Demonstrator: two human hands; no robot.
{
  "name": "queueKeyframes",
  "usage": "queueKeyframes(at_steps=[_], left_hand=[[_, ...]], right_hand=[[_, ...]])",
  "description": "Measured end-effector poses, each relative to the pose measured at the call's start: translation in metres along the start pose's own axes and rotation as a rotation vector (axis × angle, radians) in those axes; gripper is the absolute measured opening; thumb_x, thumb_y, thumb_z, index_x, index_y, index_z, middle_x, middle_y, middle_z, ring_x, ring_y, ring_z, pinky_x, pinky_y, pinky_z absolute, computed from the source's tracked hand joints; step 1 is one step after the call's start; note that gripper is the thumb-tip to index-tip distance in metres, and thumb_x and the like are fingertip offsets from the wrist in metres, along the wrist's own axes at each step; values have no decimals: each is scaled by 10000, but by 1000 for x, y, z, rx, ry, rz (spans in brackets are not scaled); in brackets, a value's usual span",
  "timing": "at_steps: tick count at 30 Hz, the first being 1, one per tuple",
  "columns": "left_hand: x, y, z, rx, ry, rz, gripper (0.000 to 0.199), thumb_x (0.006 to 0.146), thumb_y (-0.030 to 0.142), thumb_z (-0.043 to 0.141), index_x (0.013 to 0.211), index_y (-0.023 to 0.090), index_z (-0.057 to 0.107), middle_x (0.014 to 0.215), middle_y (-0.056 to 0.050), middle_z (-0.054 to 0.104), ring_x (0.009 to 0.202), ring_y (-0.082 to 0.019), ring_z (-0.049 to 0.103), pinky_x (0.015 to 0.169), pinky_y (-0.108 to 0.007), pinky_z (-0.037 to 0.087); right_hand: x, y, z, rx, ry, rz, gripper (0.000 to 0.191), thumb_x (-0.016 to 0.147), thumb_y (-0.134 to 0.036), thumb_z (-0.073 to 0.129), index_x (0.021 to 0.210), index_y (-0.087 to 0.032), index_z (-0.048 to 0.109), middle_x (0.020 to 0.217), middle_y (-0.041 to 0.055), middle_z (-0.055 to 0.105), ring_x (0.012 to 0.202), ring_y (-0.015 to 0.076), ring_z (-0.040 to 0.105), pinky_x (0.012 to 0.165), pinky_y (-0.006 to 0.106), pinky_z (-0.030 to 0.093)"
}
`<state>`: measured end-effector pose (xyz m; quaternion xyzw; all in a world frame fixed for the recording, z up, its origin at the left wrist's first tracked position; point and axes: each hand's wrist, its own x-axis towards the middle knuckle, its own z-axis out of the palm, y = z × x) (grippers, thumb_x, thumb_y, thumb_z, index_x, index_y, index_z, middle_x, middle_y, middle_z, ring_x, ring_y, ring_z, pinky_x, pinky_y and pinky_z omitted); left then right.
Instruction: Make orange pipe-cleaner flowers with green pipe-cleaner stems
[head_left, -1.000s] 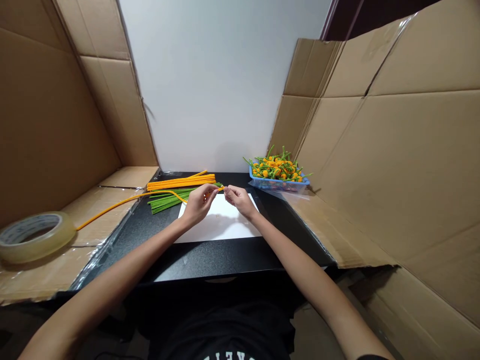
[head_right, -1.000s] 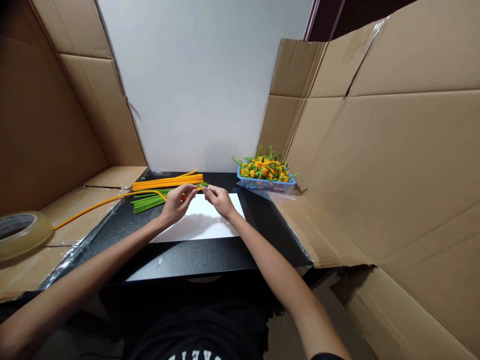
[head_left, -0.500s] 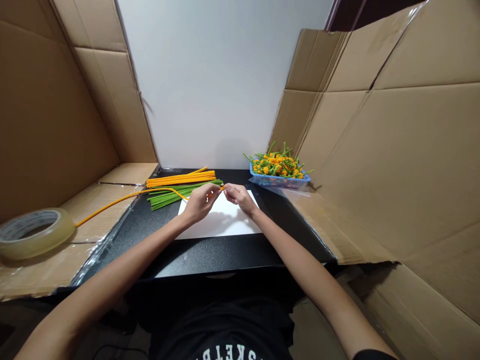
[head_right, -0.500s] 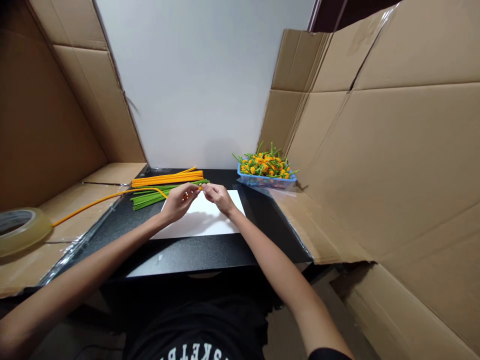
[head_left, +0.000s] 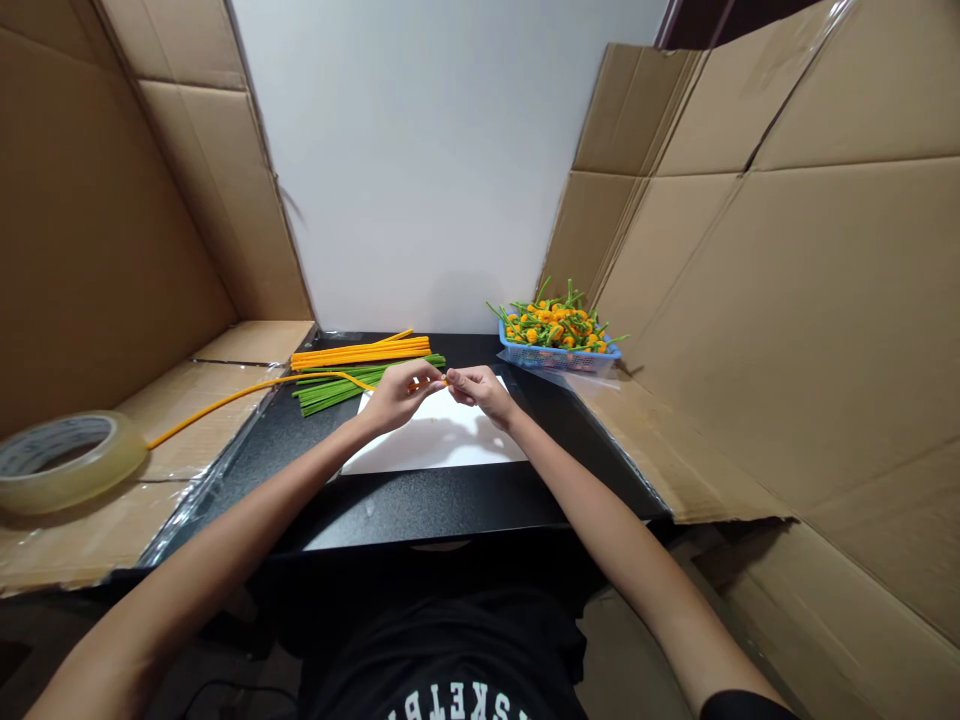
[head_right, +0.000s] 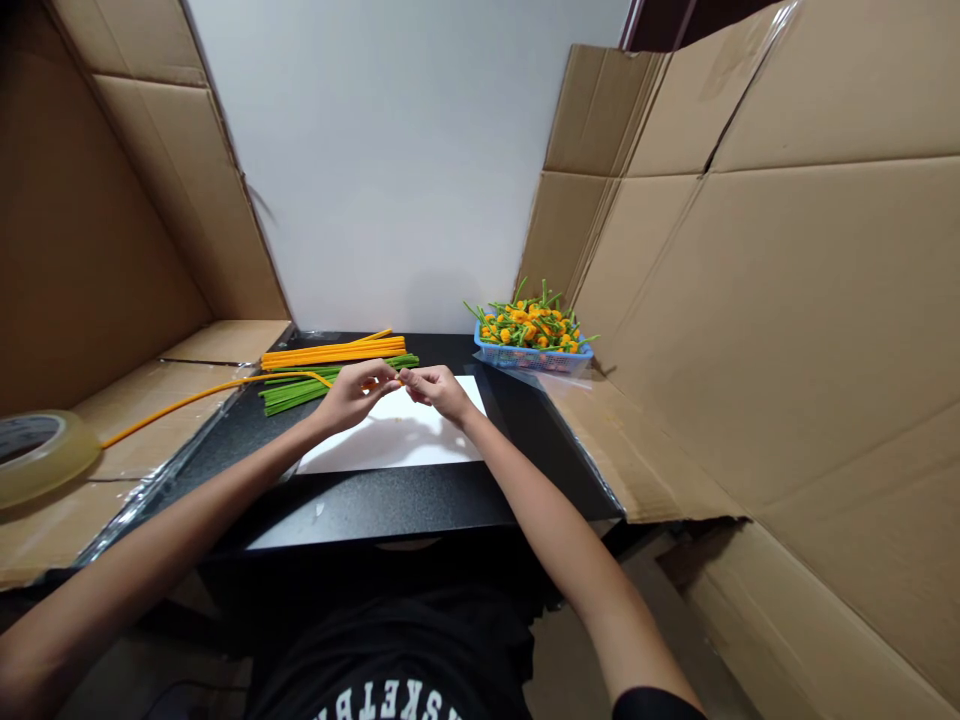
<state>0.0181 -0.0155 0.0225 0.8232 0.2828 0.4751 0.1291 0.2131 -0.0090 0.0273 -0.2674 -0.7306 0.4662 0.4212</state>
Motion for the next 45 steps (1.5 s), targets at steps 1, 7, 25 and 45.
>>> queueKeyframes(at_steps=[1, 7, 25, 45], left_hand=[[2, 0, -4, -5, -46, 17, 303, 952, 412, 605, 813, 151, 668, 719, -23, 658, 627, -111, 542, 569, -213, 395], [6, -2, -19, 61, -364, 23, 159, 933, 251, 603, 847, 169, 708, 810, -42, 719, 745, -147, 637, 669, -240, 441], [0, 28, 4, -149, -158, -624, 320, 922, 298, 534, 1206, 156, 578, 774, -63, 760, 666, -189, 723, 522, -243, 504], [-3, 0, -1, 737, -190, 272, 301, 1023, 288, 465, 859, 174, 690, 769, -68, 687, 712, -178, 614, 560, -268, 362]], right_hand=[[-1, -1, -3, -33, -40, 13, 627, 834, -721, 606, 528, -187, 486, 477, -49, 375, 490, 81, 293, 526, 277, 213], [-5, -7, -15, -457, -224, 53, 554, 818, -648, 673, 571, -153, 639, 475, -42, 438, 510, 84, 352, 549, 267, 240], [-8, -6, 7, -1512, 88, -31, 395, 1035, -368, 444, 927, -168, 766, 875, 110, 758, 821, 205, 639, 696, 332, 284], [-4, 16, -11, -768, 134, -96, 356, 880, -390, 637, 620, -155, 701, 552, -14, 556, 558, 101, 425, 575, 265, 242]])
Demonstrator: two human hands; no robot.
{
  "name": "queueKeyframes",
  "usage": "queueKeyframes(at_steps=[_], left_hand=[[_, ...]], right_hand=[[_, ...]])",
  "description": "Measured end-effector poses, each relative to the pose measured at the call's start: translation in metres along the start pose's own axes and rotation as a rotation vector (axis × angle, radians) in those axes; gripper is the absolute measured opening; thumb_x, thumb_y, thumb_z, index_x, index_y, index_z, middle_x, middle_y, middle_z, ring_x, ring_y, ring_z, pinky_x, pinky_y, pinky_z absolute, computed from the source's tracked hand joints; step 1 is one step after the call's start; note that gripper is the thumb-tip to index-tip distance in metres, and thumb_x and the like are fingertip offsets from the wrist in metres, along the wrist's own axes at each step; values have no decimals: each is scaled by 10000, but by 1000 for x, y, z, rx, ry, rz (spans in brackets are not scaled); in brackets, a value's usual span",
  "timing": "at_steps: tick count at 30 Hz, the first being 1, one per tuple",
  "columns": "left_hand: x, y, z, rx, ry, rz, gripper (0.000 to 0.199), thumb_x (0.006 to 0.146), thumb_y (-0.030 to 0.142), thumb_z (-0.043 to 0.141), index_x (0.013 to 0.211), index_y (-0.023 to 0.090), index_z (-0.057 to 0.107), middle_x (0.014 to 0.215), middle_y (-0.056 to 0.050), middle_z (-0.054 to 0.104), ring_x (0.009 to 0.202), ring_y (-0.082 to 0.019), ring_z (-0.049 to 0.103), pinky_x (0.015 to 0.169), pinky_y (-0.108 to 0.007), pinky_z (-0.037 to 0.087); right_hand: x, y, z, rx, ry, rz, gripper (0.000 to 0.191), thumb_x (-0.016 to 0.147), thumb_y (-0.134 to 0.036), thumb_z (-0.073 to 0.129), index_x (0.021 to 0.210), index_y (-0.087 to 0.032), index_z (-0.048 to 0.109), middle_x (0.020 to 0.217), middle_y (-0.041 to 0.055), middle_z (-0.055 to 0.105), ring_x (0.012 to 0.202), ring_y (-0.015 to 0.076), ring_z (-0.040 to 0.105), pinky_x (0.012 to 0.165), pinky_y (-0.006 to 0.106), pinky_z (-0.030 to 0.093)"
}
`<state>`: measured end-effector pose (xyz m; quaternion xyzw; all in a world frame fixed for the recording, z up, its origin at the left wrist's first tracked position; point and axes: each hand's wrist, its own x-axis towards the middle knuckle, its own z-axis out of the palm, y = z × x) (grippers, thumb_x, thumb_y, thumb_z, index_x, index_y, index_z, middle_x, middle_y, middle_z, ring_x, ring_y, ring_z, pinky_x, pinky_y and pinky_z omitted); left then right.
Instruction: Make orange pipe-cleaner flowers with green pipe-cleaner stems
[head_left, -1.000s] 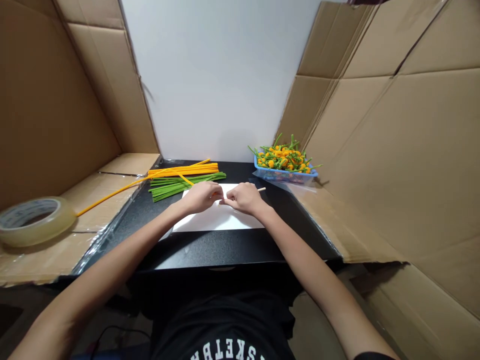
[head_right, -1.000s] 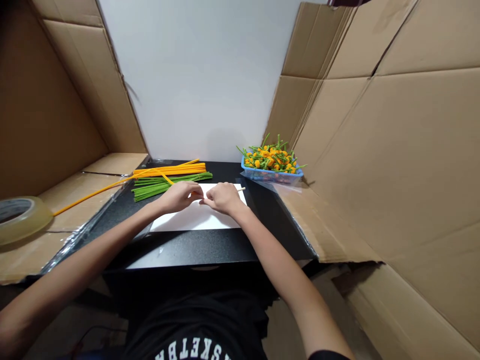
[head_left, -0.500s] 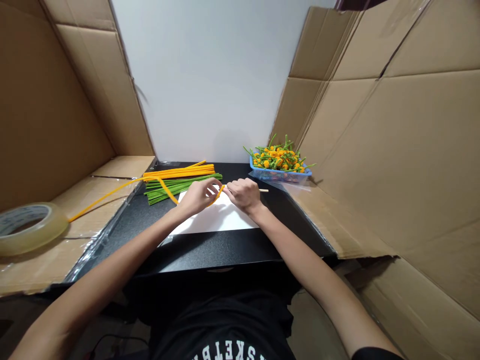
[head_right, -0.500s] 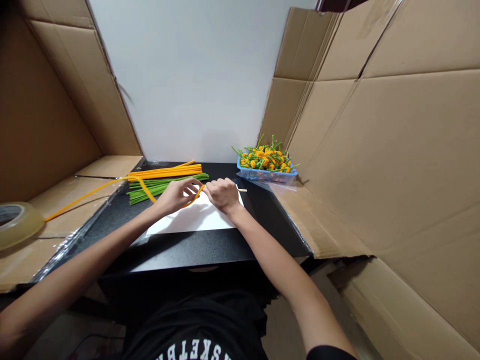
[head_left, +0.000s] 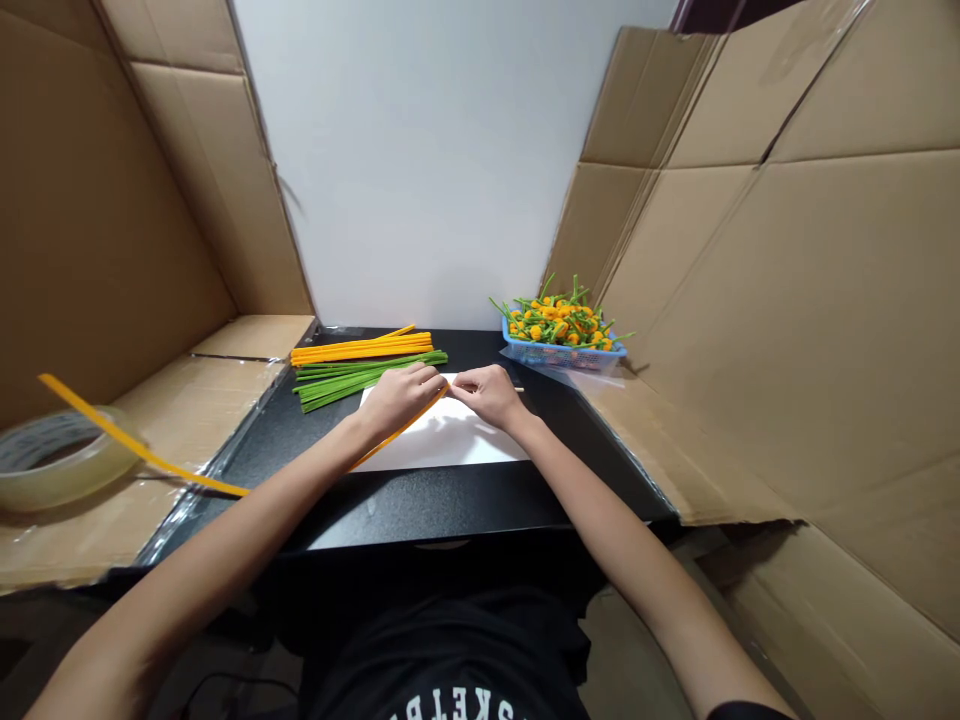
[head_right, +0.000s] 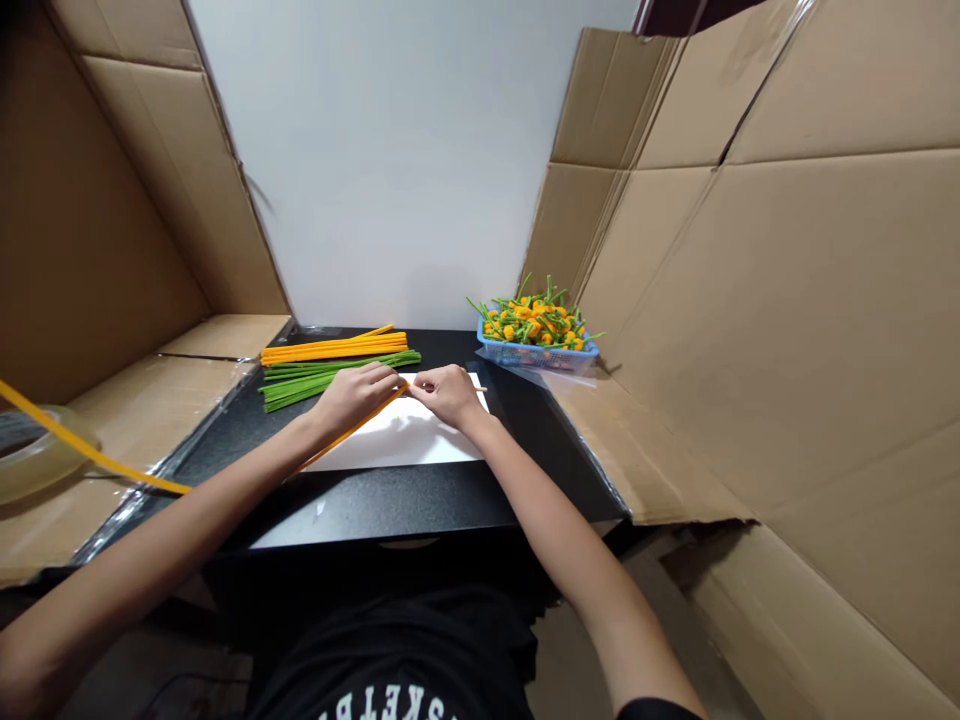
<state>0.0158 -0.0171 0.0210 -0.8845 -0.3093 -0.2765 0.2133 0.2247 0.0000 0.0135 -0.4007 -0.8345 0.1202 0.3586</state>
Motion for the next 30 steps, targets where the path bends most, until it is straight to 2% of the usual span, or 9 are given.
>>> queueKeyframes(at_steps=[5, 8, 12, 16, 20, 22, 26, 28, 30], left_hand=[[-4, -6, 10, -48, 70, -5, 378, 1044, 342, 418, 827, 190, 688, 745, -62, 692, 704, -168, 619, 569, -260, 367], [-7, -6, 16, -125, 106, -61, 358, 1031, 377, 451, 833, 200, 691, 776, -62, 707, 718, -164, 632, 601, -255, 399], [-8, -3, 20, -144, 132, -117, 305, 1006, 310, 489, 795, 205, 684, 774, -51, 713, 720, -160, 635, 624, -254, 417], [-7, 0, 17, -69, 98, -118, 332, 999, 272, 471, 749, 204, 679, 725, -53, 701, 702, -162, 623, 593, -255, 400], [-4, 2, 13, -84, 71, -161, 234, 929, 206, 549, 741, 203, 688, 734, -51, 709, 716, -176, 628, 603, -268, 408], [-3, 3, 11, -110, 73, -207, 165, 878, 167, 593, 758, 203, 700, 756, -47, 720, 730, -186, 637, 624, -279, 420], [-2, 4, 6, -70, 123, -304, 174, 863, 156, 587, 728, 195, 689, 734, -55, 711, 718, -194, 634, 613, -286, 411], [-1, 4, 4, -34, 154, -334, 189, 862, 158, 576, 707, 192, 679, 721, -62, 706, 714, -195, 632, 612, -285, 412], [0, 4, 3, -17, 181, -348, 167, 829, 139, 593, 695, 192, 678, 717, -61, 711, 718, -195, 637, 616, -282, 420]], right_hand=[[1, 2, 1, 113, -52, 40, 331, 861, -407, 650, 669, -148, 724, 531, -33, 502, 561, 100, 399, 578, 255, 256], [1, 1, -3, 177, -123, 73, 361, 874, -450, 634, 702, -146, 727, 557, -26, 537, 573, 106, 417, 580, 251, 273], [2, -4, -9, 262, -255, 67, 382, 889, -498, 613, 759, -155, 723, 671, -2, 634, 644, 120, 492, 623, 241, 330], [3, -8, -8, 278, -220, 98, 466, 929, -541, 536, 729, -157, 711, 742, 37, 689, 715, 149, 564, 681, 258, 378], [3, -11, -5, 304, -233, 136, 327, 846, -475, 667, 843, -156, 738, 762, 25, 682, 755, 166, 584, 732, 276, 414], [2, -15, -4, 236, -183, 125, 265, 814, -407, 712, 935, -174, 740, 854, 33, 689, 874, 199, 593, 827, 310, 429], [-2, -27, 0, 12, 161, 94, 287, 819, -403, 732, 1015, -199, 687, 1074, 83, 659, 1080, 261, 521, 987, 408, 392], [-3, -33, 5, -16, 271, 69, 248, 861, -440, 691, 891, -197, 656, 1012, 86, 653, 1047, 255, 520, 998, 419, 389], [-4, -37, 13, 72, 258, 57, 259, 874, -449, 669, 817, -200, 625, 917, 69, 655, 966, 232, 552, 947, 400, 431]])
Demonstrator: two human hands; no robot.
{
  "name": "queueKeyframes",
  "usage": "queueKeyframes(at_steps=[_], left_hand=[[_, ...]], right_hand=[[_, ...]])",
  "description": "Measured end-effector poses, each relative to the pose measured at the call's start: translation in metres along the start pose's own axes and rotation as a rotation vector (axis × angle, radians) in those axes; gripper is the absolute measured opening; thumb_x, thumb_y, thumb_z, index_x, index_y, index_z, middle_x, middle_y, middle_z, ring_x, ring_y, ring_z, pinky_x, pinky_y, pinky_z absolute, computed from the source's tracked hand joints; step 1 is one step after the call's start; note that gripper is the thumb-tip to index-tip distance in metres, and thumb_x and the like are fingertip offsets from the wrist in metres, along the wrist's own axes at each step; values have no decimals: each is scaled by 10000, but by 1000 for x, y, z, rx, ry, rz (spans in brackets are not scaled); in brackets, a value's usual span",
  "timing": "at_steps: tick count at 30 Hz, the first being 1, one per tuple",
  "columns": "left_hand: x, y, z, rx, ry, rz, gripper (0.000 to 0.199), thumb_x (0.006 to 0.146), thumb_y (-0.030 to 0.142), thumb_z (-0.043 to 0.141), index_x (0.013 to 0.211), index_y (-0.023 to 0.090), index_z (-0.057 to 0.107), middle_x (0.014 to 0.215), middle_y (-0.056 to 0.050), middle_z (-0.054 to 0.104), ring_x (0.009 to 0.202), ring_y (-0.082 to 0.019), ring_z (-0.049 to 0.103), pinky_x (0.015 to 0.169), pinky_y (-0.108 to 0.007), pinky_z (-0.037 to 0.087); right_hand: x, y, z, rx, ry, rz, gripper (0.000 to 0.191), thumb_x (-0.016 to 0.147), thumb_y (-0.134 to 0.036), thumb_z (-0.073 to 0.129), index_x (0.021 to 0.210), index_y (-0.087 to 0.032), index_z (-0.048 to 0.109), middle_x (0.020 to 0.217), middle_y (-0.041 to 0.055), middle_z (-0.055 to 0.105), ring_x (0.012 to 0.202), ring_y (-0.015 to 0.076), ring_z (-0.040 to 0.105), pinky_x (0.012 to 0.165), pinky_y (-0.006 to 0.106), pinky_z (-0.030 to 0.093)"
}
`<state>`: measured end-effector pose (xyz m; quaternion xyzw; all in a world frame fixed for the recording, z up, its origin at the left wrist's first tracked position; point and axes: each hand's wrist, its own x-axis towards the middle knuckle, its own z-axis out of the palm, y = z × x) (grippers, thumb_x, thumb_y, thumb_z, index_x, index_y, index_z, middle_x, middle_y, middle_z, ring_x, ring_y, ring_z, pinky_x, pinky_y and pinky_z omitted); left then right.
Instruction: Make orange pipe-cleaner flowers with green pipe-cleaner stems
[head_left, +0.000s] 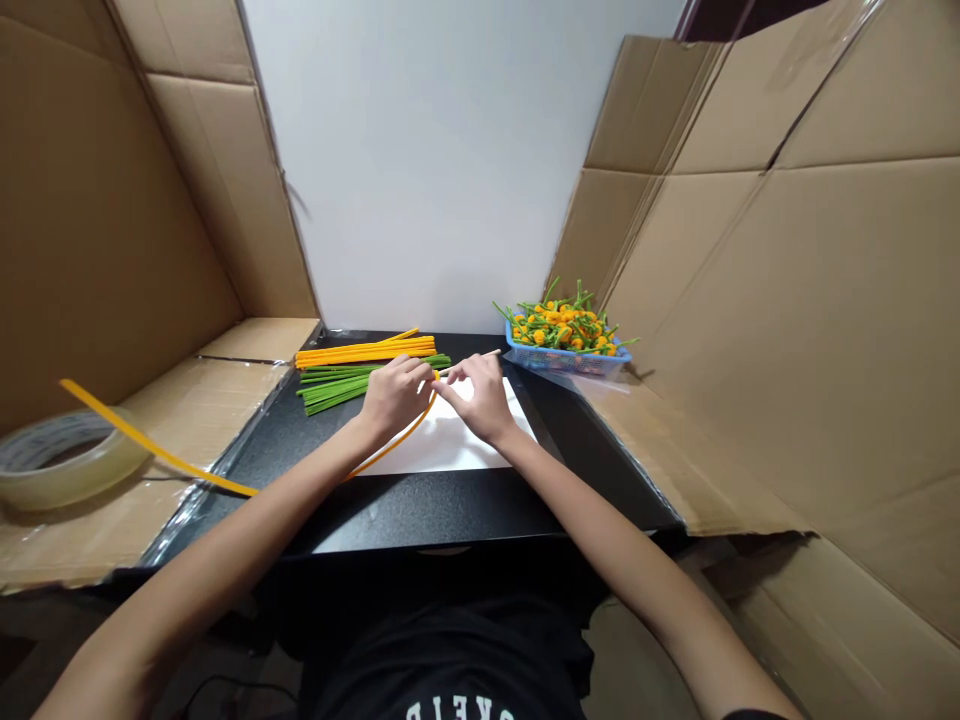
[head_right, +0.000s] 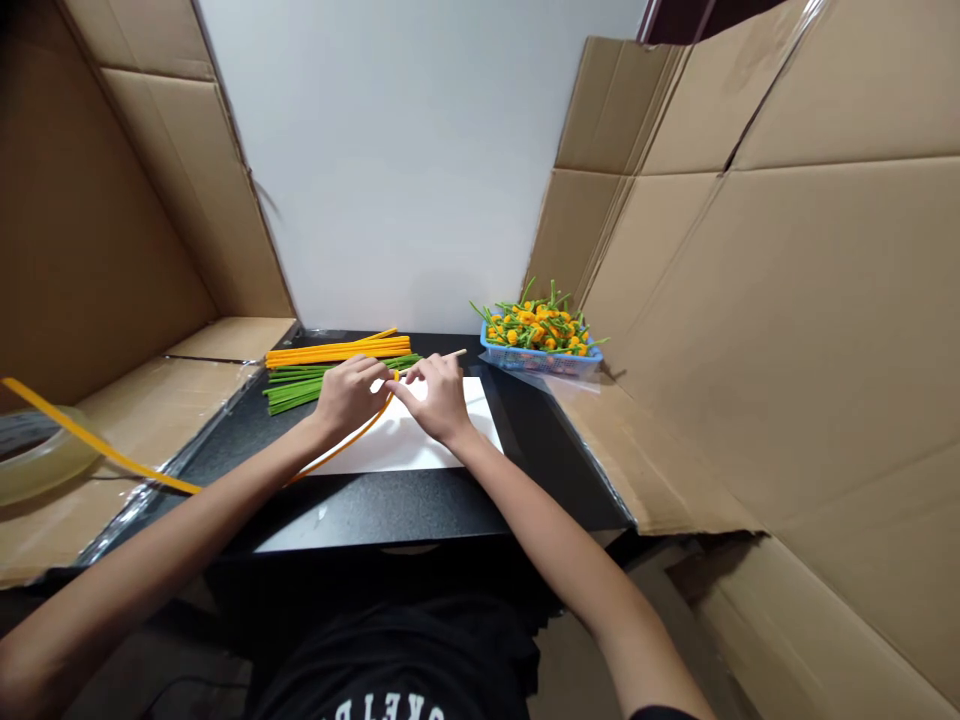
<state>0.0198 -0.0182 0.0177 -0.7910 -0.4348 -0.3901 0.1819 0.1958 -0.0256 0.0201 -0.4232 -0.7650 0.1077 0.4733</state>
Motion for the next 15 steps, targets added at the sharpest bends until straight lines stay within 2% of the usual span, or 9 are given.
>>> queueKeyframes(at_steps=[4, 6, 8, 10, 15], left_hand=[[1, 0, 0, -55, 39, -66, 156, 796, 137, 630, 665, 197, 689, 700, -56, 724, 703, -196, 655, 625, -282, 449], [3, -1, -1, -168, 54, -150, 135, 811, 192, 667, 686, 199, 719, 711, -51, 743, 665, -188, 664, 626, -286, 473], [5, -2, -3, -343, 46, -239, 133, 819, 272, 707, 719, 196, 752, 732, -49, 764, 640, -182, 677, 627, -288, 501], [7, -3, -6, -533, 10, -318, 196, 823, 360, 726, 749, 187, 779, 751, -56, 776, 649, -186, 694, 621, -286, 523], [10, -5, -3, -833, -94, -531, 311, 772, 459, 766, 806, 152, 802, 714, -75, 761, 608, -173, 673, 517, -254, 509]], right_hand=[[-2, 4, 15, 422, -194, 182, 228, 859, -418, 644, 856, -192, 612, 810, 31, 671, 729, 166, 632, 715, 319, 523], [-1, 8, 18, 570, -206, 276, 215, 845, -399, 638, 866, -189, 598, 750, 10, 658, 622, 143, 635, 630, 291, 530], [1, 11, 16, 594, -181, 297, 204, 840, -383, 635, 882, -185, 608, 697, -8, 636, 547, 125, 603, 570, 268, 504], [4, 12, 11, 530, -141, 246, 195, 850, -367, 626, 889, -178, 651, 719, 8, 658, 584, 128, 602, 587, 262, 486], [8, 17, 4, 441, -91, 122, 238, 895, -344, 582, 906, -169, 744, 991, 89, 762, 899, 193, 671, 819, 309, 491]])
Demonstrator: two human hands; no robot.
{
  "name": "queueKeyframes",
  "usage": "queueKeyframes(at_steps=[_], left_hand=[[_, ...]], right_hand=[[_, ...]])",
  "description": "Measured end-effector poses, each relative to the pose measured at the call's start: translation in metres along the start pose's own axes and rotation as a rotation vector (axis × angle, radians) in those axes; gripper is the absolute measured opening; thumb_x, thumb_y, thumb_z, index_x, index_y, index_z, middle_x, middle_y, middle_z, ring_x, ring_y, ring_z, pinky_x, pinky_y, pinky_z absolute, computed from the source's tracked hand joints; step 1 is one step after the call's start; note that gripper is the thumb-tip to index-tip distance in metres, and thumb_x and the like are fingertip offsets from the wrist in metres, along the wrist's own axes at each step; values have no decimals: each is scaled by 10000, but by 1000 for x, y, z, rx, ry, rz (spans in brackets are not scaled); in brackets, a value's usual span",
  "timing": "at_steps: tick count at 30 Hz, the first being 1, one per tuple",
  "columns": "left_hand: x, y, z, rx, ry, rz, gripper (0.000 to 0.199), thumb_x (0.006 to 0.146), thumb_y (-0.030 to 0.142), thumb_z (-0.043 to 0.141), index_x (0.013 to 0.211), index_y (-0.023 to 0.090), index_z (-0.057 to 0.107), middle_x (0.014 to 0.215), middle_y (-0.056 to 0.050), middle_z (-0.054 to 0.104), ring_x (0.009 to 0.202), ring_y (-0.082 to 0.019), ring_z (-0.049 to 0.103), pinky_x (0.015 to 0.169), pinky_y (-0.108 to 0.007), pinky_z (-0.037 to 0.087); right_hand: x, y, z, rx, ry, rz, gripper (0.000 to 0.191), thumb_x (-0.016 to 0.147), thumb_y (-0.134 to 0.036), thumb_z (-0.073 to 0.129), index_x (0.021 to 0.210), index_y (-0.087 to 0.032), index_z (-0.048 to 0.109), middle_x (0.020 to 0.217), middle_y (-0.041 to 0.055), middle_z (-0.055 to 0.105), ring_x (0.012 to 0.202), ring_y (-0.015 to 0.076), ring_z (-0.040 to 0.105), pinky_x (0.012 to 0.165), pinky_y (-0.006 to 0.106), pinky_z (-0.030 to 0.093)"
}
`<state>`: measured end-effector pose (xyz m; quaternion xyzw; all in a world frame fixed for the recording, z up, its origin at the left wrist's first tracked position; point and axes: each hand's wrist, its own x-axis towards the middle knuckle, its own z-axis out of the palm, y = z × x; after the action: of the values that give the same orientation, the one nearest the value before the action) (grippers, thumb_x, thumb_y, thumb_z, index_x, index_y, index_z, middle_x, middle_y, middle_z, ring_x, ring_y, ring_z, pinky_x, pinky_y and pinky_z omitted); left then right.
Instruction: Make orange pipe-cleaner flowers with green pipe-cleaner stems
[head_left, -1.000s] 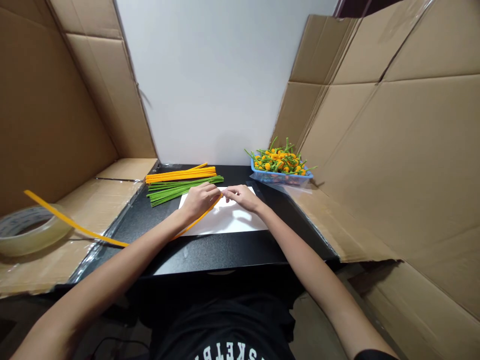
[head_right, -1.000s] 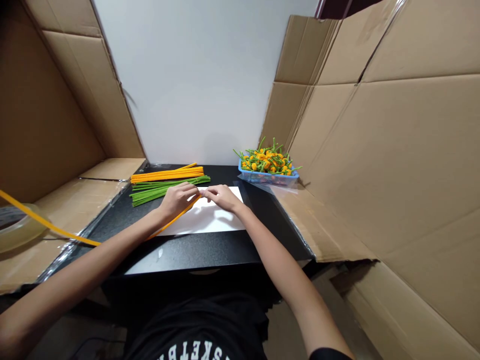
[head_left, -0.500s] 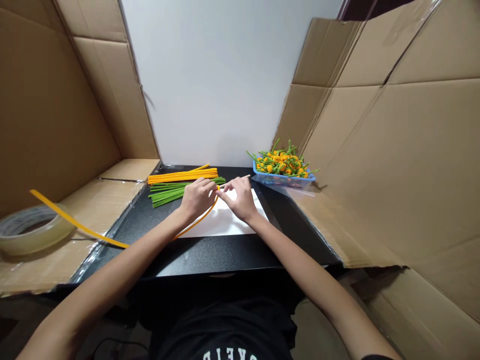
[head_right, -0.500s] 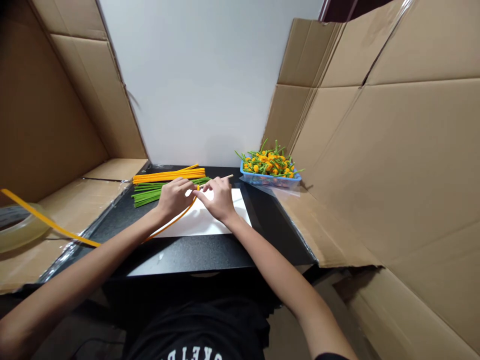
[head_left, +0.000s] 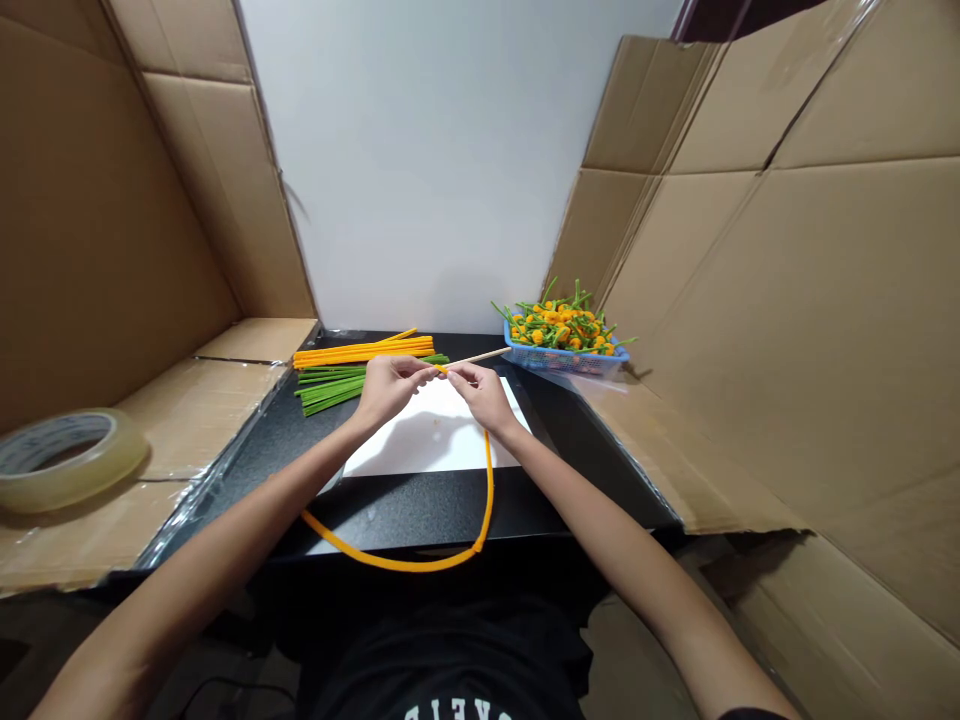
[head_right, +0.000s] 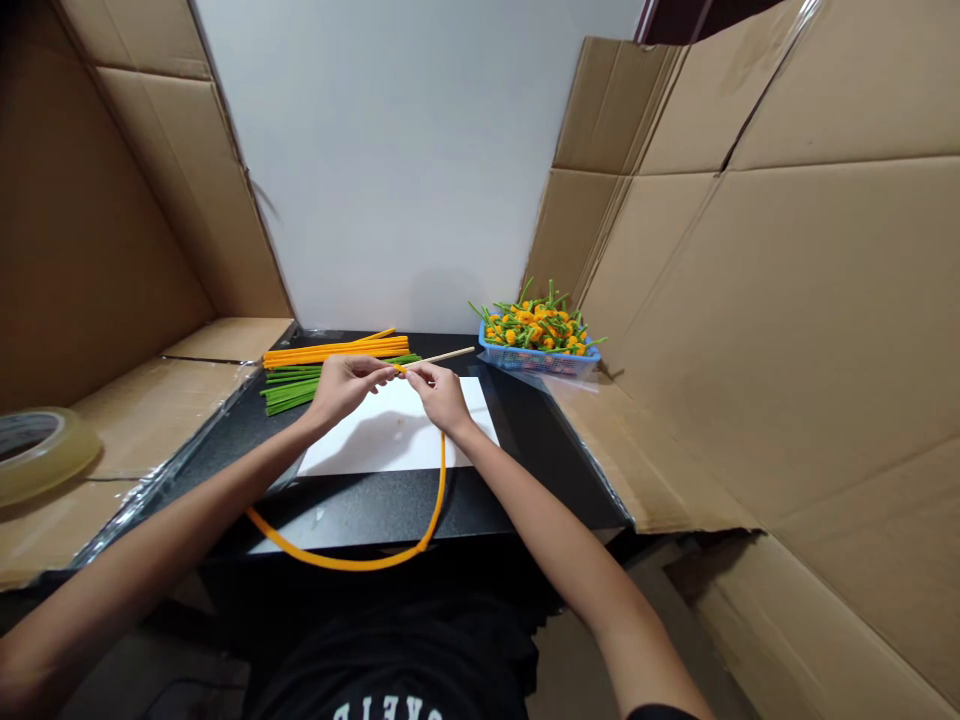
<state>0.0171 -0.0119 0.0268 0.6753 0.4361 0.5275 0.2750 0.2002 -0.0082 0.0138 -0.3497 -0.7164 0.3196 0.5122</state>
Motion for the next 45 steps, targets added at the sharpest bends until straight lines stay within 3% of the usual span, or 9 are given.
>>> queueKeyframes(at_steps=[8, 13, 16, 22, 26, 30, 36, 42, 45], left_hand=[[-3, -10, 11, -143, -7, -40, 304, 743, 425, 759, 783, 124, 744, 709, -84, 746, 614, -162, 661, 566, -259, 515], [-9, 3, 13, 26, 46, -9, 232, 809, 365, 665, 793, 143, 730, 760, -63, 744, 684, -160, 657, 623, -256, 482], [-10, 6, 15, 37, 71, -19, 227, 817, 349, 627, 743, 147, 700, 737, -53, 718, 674, -149, 625, 621, -252, 452], [-2, 4, 11, -284, -100, -185, 278, 746, 400, 700, 713, 128, 653, 642, -26, 601, 548, -105, 488, 527, -247, 365], [3, 8, 2, -392, -293, -283, 304, 735, 394, 740, 673, 124, 612, 669, -30, 577, 588, -97, 483, 549, -236, 349], [2, 5, -1, -385, -401, -326, 263, 758, 353, 701, 693, 139, 563, 671, -11, 544, 589, -89, 461, 547, -221, 321], [-5, -3, 5, -260, -512, -266, 267, 870, 387, 570, 756, 146, 590, 727, -28, 550, 632, -110, 477, 530, -214, 303], [-8, 3, 7, -467, -565, -293, 332, 866, 431, 577, 697, 149, 530, 670, -10, 485, 524, -70, 288, 491, -226, 149], [-9, 10, 3, -511, -693, -288, 361, 834, 461, 623, 685, 151, 513, 634, 5, 441, 518, -68, 264, 494, -239, 143]], right_hand=[[-3, 0, -5, -168, -63, -21, 236, 893, -289, 595, 954, -183, 797, 910, 73, 778, 720, 170, 617, 682, 282, 432], [-3, -3, -6, -252, -90, -39, 239, 899, -274, 584, 963, -179, 793, 847, 53, 754, 694, 152, 574, 668, 267, 396], [-1, 0, -4, -191, -144, -17, 258, 897, -320, 581, 822, -159, 769, 723, 29, 679, 659, 138, 520, 637, 260, 364], [4, 6, -12, 176, -288, 263, 468, 772, -604, 705, 771, -138, 741, 574, -36, 465, 564, 90, 359, 554, 247, 259], [5, 5, -21, 269, -335, 344, 454, 714, -577, 778, 816, -135, 758, 612, -37, 472, 553, 69, 267, 523, 249, 164], [4, 4, -25, 229, -398, 367, 378, 738, -502, 788, 854, -143, 785, 671, -3, 567, 564, 68, 309, 516, 247, 168], [2, -5, -27, 225, -421, 412, 364, 688, -474, 804, 821, -136, 787, 740, 37, 674, 571, 68, 322, 524, 248, 198], [2, -14, -34, 272, -532, 352, 358, 727, -464, 796, 837, -125, 770, 694, 13, 607, 575, 69, 316, 538, 260, 173], [3, -15, -37, 252, -608, 334, 364, 737, -479, 782, 797, -121, 754, 666, 5, 582, 585, 76, 341, 554, 258, 207]])
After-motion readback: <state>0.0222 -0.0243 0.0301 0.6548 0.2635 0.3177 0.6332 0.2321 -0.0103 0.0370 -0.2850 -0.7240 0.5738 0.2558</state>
